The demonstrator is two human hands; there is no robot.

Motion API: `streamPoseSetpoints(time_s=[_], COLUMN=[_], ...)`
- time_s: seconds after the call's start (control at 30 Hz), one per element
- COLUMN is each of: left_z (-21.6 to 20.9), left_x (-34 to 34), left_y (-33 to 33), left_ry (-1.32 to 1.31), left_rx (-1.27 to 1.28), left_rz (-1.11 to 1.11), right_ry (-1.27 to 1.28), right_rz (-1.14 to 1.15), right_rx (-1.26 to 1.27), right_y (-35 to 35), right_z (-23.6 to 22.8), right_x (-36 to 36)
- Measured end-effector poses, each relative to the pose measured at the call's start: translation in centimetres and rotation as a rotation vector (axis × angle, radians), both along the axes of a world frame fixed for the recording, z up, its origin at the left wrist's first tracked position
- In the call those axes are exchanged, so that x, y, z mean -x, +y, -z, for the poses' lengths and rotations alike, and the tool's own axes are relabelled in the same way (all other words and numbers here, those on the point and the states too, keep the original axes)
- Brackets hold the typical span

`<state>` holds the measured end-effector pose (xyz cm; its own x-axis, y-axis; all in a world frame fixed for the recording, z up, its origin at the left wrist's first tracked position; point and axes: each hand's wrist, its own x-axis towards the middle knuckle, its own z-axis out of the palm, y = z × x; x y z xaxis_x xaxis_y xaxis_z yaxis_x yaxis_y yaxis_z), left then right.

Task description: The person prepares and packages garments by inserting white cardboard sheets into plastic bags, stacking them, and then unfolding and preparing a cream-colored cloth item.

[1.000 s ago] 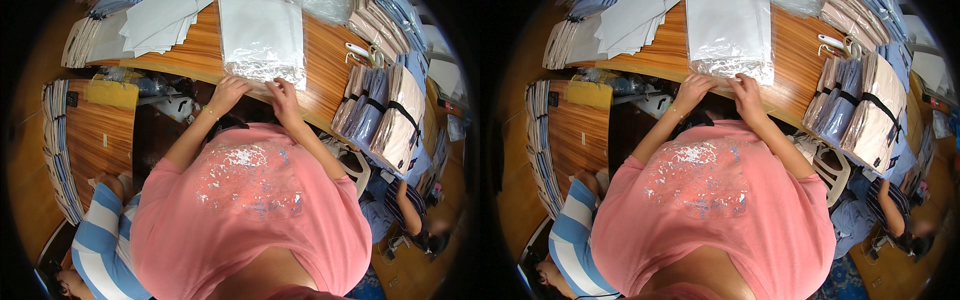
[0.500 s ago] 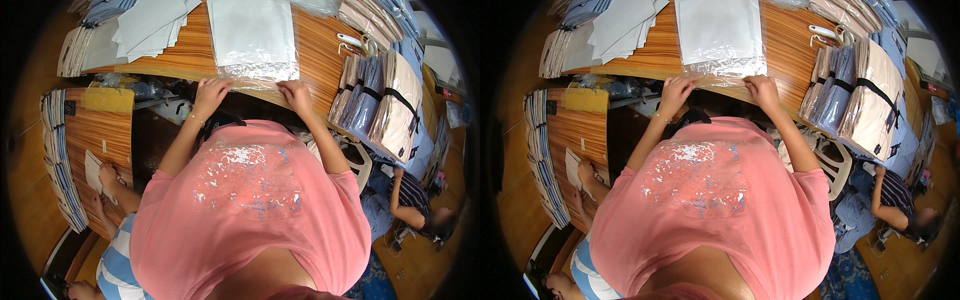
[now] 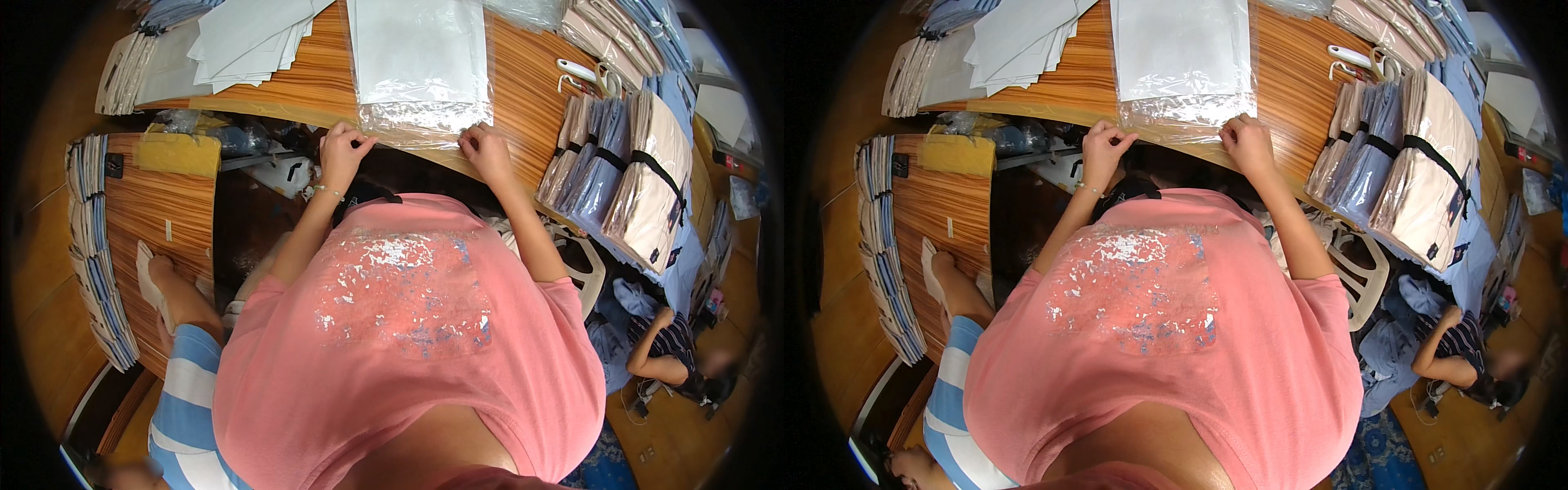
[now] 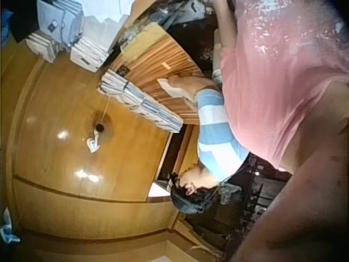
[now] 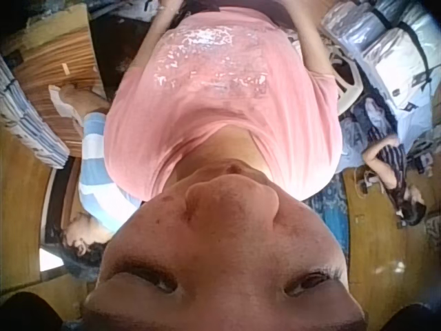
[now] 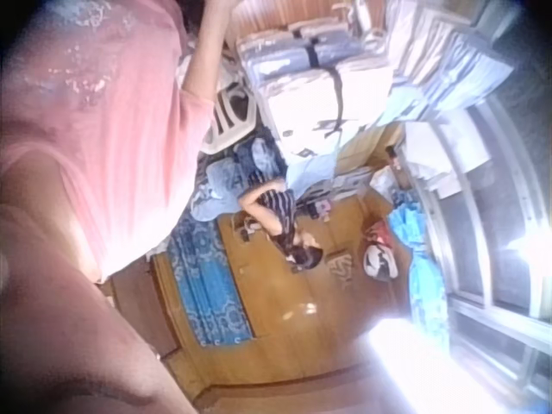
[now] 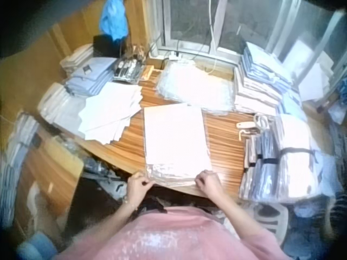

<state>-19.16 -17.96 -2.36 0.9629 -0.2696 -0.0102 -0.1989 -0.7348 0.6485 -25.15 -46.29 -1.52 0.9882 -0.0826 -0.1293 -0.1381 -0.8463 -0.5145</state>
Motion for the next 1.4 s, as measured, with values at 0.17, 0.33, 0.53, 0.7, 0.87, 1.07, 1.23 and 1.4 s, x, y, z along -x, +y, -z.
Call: streamPoseSetpoints(time_s=[0.17, 0.33, 0.53, 0.7, 0.87, 1.07, 1.23, 1.4], left_z=[0.9, 3.9, 3.3, -2.3, -3.7, -2.5, -2.4, -1.0], left_x=[0.3, -0.5, -1.9, -3.6, 0.2, -0.4, -1.5, -2.6], left_y=[0.1, 1.2, 1.1, -0.7, -5.4, -6.9, -5.3, -2.9], left_ry=[-0.173, -0.132, -0.014, -0.220, 0.322, 0.911, 0.715, 0.581], left_rx=[-0.193, -0.052, -0.013, -0.033, 0.716, 1.469, 1.242, 1.083], left_rz=[-0.091, -0.170, -0.174, -0.132, 0.232, -0.270, -0.558, -0.724], right_ry=[-0.044, -0.162, -0.156, -0.390, -0.248, -0.149, -0.058, -0.114], right_rz=[0.204, 0.214, 0.204, -0.068, -0.324, -0.012, -0.095, -0.203], right_rx=[0.185, 0.272, 0.212, 0.123, 0.083, -0.553, -0.797, -0.452], right_y=[-0.5, -2.6, -2.9, 0.4, 3.6, 5.2, 9.3, 6.7], right_z=[-0.4, 2.1, 2.5, -1.3, -0.6, -1.1, -3.6, -3.7], right_x=[0.6, 1.6, 1.5, -1.3, -6.6, -9.4, -8.6, -12.7])
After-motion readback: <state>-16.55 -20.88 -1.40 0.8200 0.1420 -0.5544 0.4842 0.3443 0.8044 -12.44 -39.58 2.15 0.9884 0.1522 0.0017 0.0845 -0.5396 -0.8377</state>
